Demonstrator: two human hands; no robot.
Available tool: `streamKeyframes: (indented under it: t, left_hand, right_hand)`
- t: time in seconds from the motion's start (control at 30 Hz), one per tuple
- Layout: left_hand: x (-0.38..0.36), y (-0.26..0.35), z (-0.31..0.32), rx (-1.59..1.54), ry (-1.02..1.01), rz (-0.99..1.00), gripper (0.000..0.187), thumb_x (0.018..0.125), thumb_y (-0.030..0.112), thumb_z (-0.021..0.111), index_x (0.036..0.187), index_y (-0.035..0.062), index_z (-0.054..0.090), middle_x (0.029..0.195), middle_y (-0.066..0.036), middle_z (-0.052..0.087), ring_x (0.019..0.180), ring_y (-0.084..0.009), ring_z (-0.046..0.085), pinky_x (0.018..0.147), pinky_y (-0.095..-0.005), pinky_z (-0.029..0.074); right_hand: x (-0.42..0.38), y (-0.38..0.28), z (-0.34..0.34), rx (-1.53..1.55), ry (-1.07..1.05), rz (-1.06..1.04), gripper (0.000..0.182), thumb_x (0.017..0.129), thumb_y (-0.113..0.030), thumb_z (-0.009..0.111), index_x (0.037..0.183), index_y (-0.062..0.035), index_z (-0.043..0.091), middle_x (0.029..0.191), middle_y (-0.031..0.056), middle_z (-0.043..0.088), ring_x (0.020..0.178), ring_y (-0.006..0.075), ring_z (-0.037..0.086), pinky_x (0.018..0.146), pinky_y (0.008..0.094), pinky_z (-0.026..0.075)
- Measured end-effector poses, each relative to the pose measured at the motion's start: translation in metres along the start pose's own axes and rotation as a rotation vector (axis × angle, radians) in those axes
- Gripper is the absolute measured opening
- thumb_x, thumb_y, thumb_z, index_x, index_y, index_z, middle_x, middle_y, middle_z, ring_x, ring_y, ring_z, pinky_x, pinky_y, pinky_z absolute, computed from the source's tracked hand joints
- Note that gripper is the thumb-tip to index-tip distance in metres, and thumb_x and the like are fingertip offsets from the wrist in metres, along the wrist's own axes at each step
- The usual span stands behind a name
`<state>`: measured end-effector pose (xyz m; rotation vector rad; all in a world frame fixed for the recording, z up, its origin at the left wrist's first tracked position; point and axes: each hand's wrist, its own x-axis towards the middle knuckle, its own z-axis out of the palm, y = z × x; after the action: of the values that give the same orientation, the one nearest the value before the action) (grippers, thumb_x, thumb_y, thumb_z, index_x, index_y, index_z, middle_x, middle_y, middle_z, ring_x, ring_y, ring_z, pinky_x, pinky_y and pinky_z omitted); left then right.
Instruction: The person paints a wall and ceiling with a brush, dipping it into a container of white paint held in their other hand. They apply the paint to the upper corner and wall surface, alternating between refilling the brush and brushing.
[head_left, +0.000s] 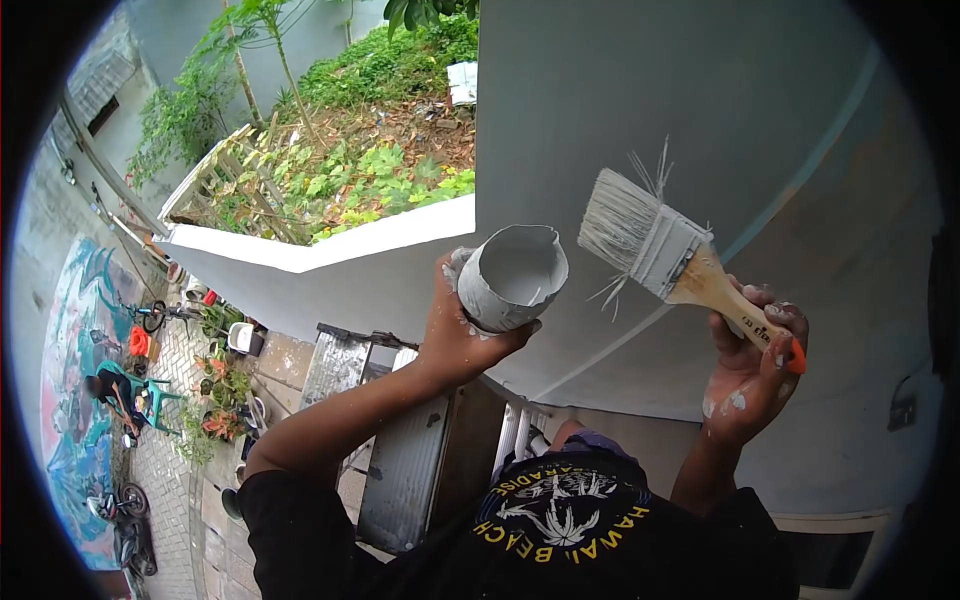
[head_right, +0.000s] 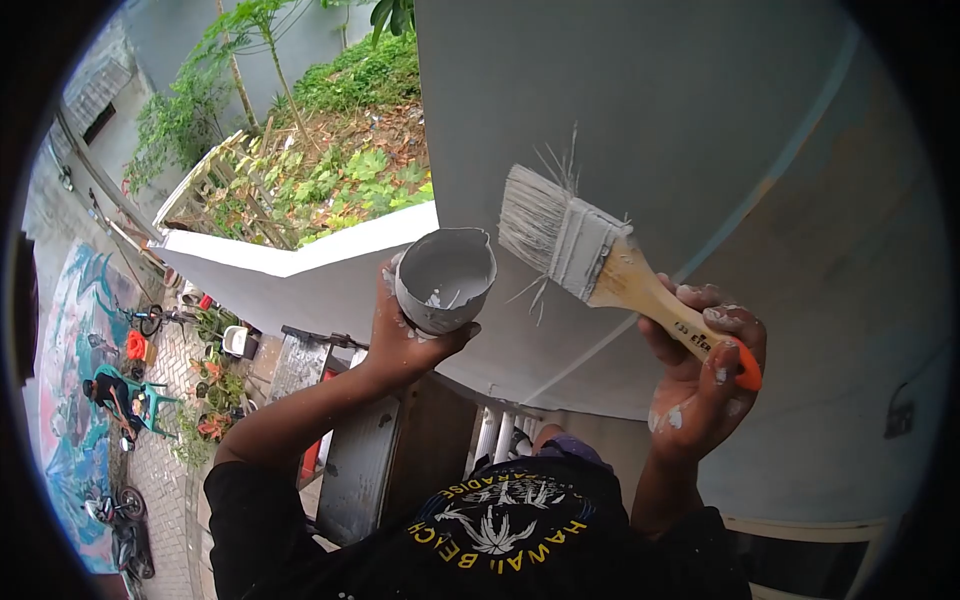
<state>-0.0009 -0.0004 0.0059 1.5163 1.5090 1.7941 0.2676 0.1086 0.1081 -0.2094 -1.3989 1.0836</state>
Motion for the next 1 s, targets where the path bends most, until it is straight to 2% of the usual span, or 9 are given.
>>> streamKeyframes:
  t: [0.03,0.2,0.3,0.47,0.6,0.8,0.87,0.9,1.0]
  left_hand:
    - [0.0,-0.002,0.0,0.001,0.019,0.006,0.094,0.078,0.017,0.092,0.142,0.0004,0.026,0.131,-0.018,0.056,0.122,-0.0247,0.063,0.103,-0.0376,0.051]
    - [-0.003,-0.007,0.001,0.019,0.062,0.016,0.092,0.078,0.017,0.093,0.14,0.0007,0.027,0.131,-0.019,0.056,0.123,-0.0252,0.063,0.102,-0.0375,0.052]
    - [-0.004,-0.009,0.003,-0.05,0.093,-0.006,0.092,0.077,0.017,0.093,0.14,0.0002,0.028,0.131,-0.02,0.056,0.123,-0.0262,0.063,0.102,-0.0378,0.052]
    - [-0.007,-0.017,0.002,0.006,0.093,0.047,0.097,0.075,0.017,0.094,0.143,-0.0008,0.026,0.132,-0.021,0.056,0.123,-0.0284,0.063,0.102,-0.0388,0.052]
    - [-0.007,-0.019,0.003,-0.015,0.092,0.068,0.1,0.075,0.017,0.093,0.145,-0.0012,0.024,0.131,-0.022,0.056,0.123,-0.0294,0.063,0.103,-0.0397,0.051]
    - [-0.009,-0.025,0.003,-0.071,0.075,0.115,0.104,0.07,0.016,0.094,0.146,0.0009,0.024,0.128,-0.02,0.058,0.121,-0.0309,0.063,0.103,-0.0425,0.051]
    - [-0.008,-0.014,-0.001,0.031,0.006,0.128,0.093,0.077,0.013,0.091,0.142,0.0011,0.025,0.131,-0.016,0.056,0.124,-0.0236,0.061,0.106,-0.0387,0.047]
    - [-0.007,-0.013,-0.002,0.033,0.007,0.136,0.093,0.077,0.013,0.091,0.142,0.0011,0.025,0.131,-0.016,0.056,0.124,-0.0236,0.061,0.106,-0.0387,0.047]
    - [-0.007,-0.012,-0.002,0.038,-0.03,0.144,0.095,0.076,0.014,0.092,0.142,0.0017,0.025,0.131,-0.016,0.056,0.123,-0.0233,0.061,0.107,-0.0386,0.047]
  right_hand:
    - [-0.004,0.001,0.008,-0.032,-0.034,0.006,0.034,0.108,-0.03,0.053,0.12,0.0016,0.053,0.123,0.0237,0.059,0.121,0.0475,0.066,0.088,0.0462,0.069]
    - [-0.015,0.006,0.034,-0.129,-0.125,0.032,0.031,0.107,-0.025,0.052,0.12,0.0036,0.054,0.121,0.0228,0.058,0.122,0.048,0.065,0.087,0.0455,0.07]
    - [-0.017,0.005,0.046,-0.207,-0.152,0.036,0.028,0.106,-0.021,0.05,0.118,0.0042,0.052,0.12,0.0237,0.059,0.12,0.0441,0.067,0.088,0.0469,0.069]
    - [-0.025,0.004,0.058,-0.38,-0.241,-0.153,0.027,0.105,-0.019,0.049,0.12,0.0036,0.053,0.121,0.0228,0.058,0.122,0.0454,0.065,0.087,0.0478,0.07]
    - [-0.027,0.014,0.061,-0.341,-0.218,-0.162,0.027,0.106,-0.02,0.05,0.12,0.003,0.052,0.121,0.0219,0.058,0.124,0.0455,0.064,0.086,0.0488,0.07]
    - [-0.023,0.036,0.053,0.114,-0.1,0.121,0.026,0.11,-0.021,0.05,0.122,0.0016,0.053,0.124,0.0215,0.058,0.123,0.0421,0.065,0.092,0.0466,0.068]
    - [-0.02,0.043,0.045,0.314,0.01,0.342,0.026,0.111,-0.024,0.051,0.122,-0.0015,0.054,0.126,0.0182,0.058,0.126,0.0381,0.064,0.097,0.0436,0.066]
    - [-0.019,0.048,0.038,0.359,0.001,0.379,0.026,0.112,-0.027,0.052,0.123,-0.0042,0.055,0.126,0.0153,0.058,0.126,0.0314,0.065,0.099,0.04,0.065]
    - [-0.022,0.058,0.023,0.517,0.074,0.476,0.026,0.112,-0.029,0.053,0.123,-0.0056,0.056,0.126,0.0137,0.059,0.122,0.0272,0.067,0.099,0.0387,0.065]
